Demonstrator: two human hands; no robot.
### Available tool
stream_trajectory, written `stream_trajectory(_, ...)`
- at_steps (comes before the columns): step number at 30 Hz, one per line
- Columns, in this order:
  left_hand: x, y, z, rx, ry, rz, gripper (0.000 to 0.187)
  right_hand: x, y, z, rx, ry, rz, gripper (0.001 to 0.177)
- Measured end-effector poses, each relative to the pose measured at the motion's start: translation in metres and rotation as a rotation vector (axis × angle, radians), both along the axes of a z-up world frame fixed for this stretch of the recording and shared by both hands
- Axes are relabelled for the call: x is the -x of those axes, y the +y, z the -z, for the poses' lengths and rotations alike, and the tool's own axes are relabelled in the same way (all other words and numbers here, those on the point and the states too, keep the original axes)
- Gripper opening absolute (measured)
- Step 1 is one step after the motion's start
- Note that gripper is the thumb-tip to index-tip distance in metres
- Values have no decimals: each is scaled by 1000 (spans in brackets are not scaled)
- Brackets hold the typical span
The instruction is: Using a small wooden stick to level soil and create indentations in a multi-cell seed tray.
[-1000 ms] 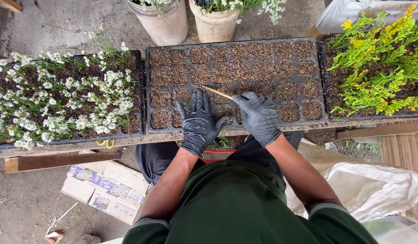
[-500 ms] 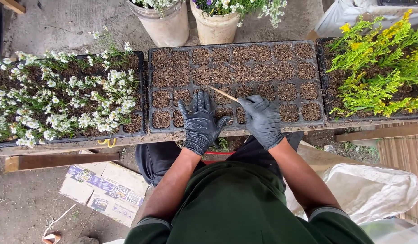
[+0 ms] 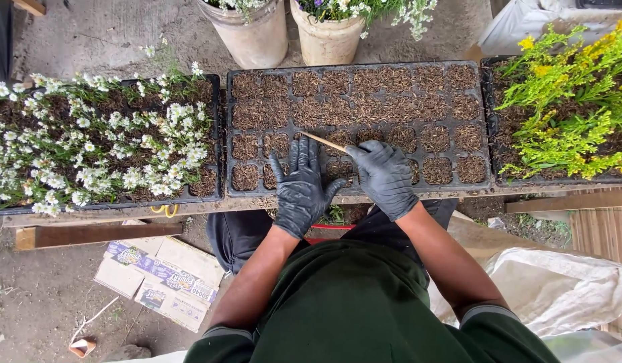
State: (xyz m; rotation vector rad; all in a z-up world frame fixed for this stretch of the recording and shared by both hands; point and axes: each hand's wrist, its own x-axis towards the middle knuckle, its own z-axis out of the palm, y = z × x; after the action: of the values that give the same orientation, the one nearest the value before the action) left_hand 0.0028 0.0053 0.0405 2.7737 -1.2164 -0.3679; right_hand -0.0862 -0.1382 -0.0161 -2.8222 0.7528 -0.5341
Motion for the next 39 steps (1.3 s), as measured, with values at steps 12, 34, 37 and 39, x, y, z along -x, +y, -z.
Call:
stream_trajectory(12, -15, 71, 20, 12, -157, -152, 100, -14, -10, 38, 54, -46, -540, 48)
stream_trajectory(34, -38, 72, 24, 58, -26, -164, 97, -62, -37, 48, 122, -45, -379, 41)
stream_trajectory(37, -43, 67, 25, 13, -69, -142, 99, -58, -26, 18, 106, -50, -357, 35)
stream_trajectory(39, -44, 62, 18, 64, -13, -129, 95, -51, -19, 2, 30, -58, -325, 30)
